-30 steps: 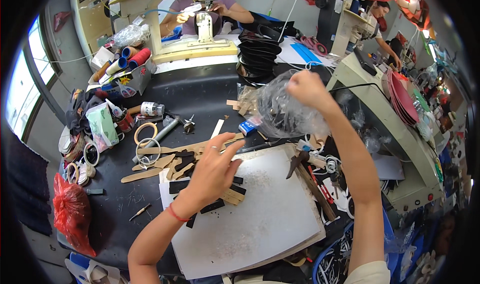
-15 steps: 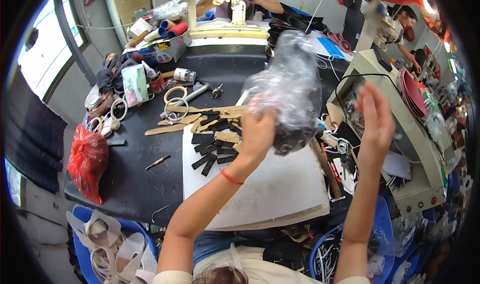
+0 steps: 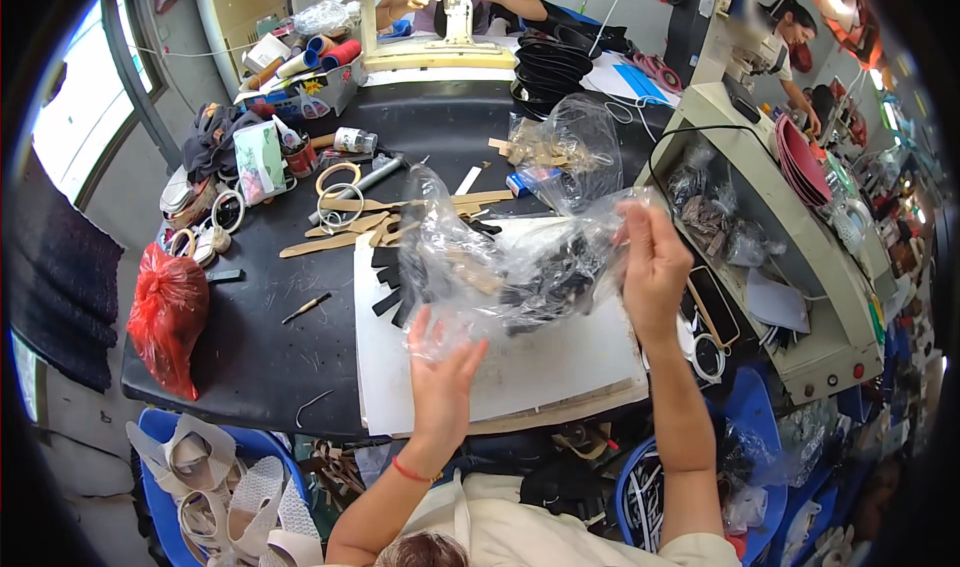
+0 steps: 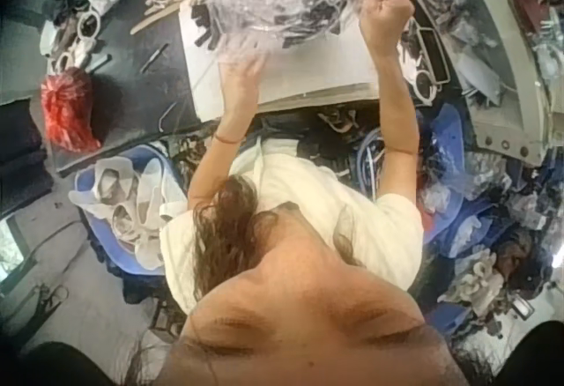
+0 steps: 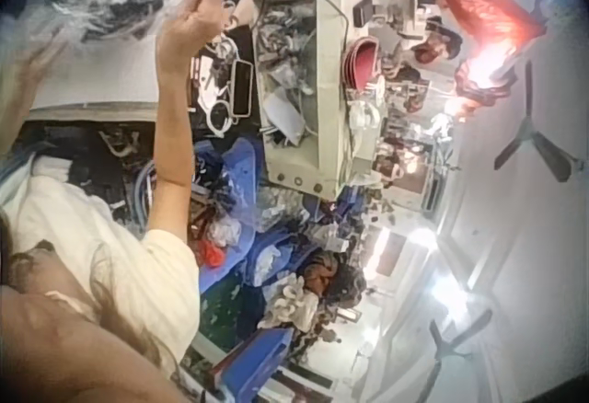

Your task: The person assembles small shoe components by hammering metal pins into black rectangular pieces placed on wooden blocks. They then use red-handled scissors to trim excess material from the assembled parts. The finished pieces are placed into a clear plastic bag.

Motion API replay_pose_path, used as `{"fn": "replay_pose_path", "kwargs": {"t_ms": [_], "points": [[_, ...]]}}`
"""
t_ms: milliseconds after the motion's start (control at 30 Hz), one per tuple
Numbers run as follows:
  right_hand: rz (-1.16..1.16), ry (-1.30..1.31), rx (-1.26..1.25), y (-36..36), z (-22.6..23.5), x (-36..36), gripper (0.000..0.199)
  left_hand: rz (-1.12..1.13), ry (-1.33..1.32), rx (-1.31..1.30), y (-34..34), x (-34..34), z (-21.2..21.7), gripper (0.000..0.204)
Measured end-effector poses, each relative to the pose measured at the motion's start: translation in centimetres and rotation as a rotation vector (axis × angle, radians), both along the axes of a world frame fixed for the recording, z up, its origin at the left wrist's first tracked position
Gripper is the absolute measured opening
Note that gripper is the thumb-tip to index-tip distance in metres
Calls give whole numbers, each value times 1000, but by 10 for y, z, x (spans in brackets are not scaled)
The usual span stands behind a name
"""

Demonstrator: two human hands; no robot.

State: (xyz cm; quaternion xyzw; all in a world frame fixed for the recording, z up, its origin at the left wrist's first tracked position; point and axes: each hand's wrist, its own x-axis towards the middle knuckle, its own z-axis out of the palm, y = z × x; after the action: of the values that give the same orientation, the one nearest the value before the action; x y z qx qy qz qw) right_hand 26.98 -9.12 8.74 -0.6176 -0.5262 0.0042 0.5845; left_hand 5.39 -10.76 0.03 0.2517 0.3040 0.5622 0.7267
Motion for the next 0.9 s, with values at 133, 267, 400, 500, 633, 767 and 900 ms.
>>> {"fn": "replay_pose_path", "kwargs": {"t_ms": [133, 267, 400, 500, 633, 767, 900], "points": [[-36, -531, 222, 9, 30, 6, 9, 70, 475, 370, -12, 6, -11, 88], [-28, -437, 7, 4, 77, -14, 15, 23, 1183, 905, 1, 9, -5, 66], [135, -306, -386, 13, 79, -46, 34, -127, 935, 740, 6, 39, -13, 47], [444, -196, -230, 13, 43, -16, 54, -221, 700, 442, 17, 42, -30, 31], [436, -31, -523, -24, -31, 47, 89, -195, 421, 163, 17, 38, -35, 21], [2, -307, -639, -29, -45, 31, 31, -229, 357, 109, 14, 35, -29, 24], [-5, -770, 42, 7, 24, 5, 17, -247, 400, 181, 20, 22, -16, 41]]}}
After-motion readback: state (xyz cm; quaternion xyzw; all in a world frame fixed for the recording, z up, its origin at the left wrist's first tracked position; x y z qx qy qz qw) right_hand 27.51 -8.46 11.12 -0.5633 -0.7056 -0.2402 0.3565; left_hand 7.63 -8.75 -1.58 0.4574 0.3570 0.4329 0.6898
